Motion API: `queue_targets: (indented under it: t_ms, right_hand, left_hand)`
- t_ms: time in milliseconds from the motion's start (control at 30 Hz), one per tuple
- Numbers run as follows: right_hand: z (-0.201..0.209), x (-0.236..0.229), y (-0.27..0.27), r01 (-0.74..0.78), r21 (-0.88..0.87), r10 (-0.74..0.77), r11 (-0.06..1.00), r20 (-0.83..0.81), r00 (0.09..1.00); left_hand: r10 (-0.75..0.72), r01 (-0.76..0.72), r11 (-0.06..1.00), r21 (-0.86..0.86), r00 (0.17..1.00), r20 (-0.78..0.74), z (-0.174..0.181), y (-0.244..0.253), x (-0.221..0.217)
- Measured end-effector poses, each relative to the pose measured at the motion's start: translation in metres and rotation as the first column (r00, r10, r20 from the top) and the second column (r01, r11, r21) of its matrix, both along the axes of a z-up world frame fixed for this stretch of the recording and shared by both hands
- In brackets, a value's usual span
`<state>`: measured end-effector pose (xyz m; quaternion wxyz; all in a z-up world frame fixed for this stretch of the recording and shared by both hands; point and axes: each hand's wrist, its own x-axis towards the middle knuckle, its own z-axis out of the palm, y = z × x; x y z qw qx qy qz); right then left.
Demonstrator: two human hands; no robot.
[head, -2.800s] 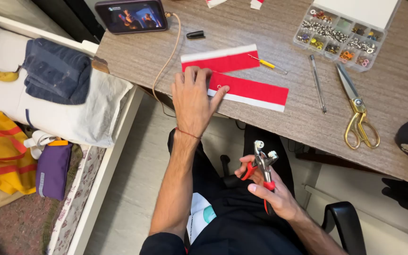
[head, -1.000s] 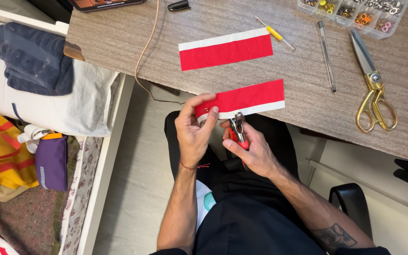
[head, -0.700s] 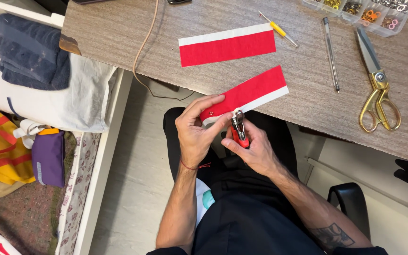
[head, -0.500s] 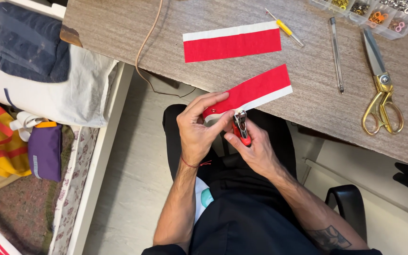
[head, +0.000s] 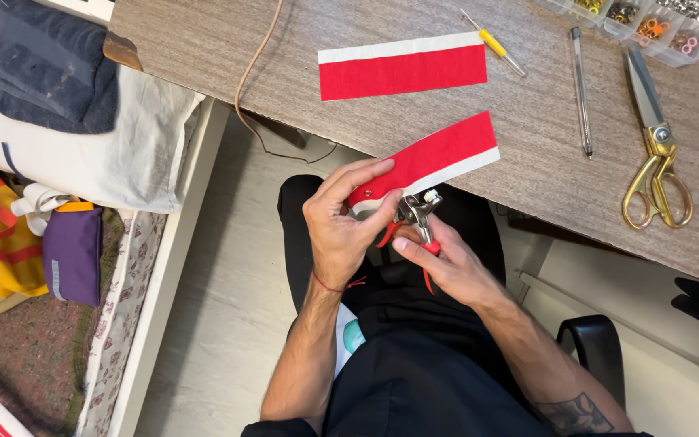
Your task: Punching metal eyelets into a red and white fabric strip using a hand-held eyelet tool
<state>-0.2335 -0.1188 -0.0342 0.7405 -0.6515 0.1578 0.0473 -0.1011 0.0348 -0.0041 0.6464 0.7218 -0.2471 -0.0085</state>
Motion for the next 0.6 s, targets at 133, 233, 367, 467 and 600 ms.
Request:
queue_targets:
  t_ms: [133, 233, 367, 467, 600]
  right_hand:
    - [0.011, 0.002, 0.011, 0.082, 0.138, -0.080, 0.987, -0.017, 0.997]
    - [0.006, 0.006, 0.024, 0.198, 0.259, -0.202, 0.945, -0.010, 0.979]
    - [-0.019, -0.006, 0.019, 0.246, 0.059, -0.246, 0.968, 0.002, 0.969]
    - [-0.032, -0.014, 0.016, 0.214, -0.167, -0.206, 0.962, 0.060, 0.977]
    - [-0.015, -0.005, 0.020, 0.276, -0.409, -0.188, 0.870, 0.242, 0.952]
  left_hand:
    - [0.009, -0.010, 1.000, 0.018, 1.000, 0.025, 0.008, 0.000, -0.006]
    - [0.019, -0.020, 0.999, 0.031, 0.998, 0.053, 0.012, -0.005, -0.011]
    - [0.023, -0.024, 0.999, 0.024, 0.998, 0.063, 0.020, -0.006, -0.015]
    - [0.020, -0.020, 1.000, -0.002, 0.999, 0.049, 0.019, -0.003, -0.015]
    - [0.010, -0.008, 0.999, -0.031, 0.999, 0.038, 0.018, -0.001, -0.016]
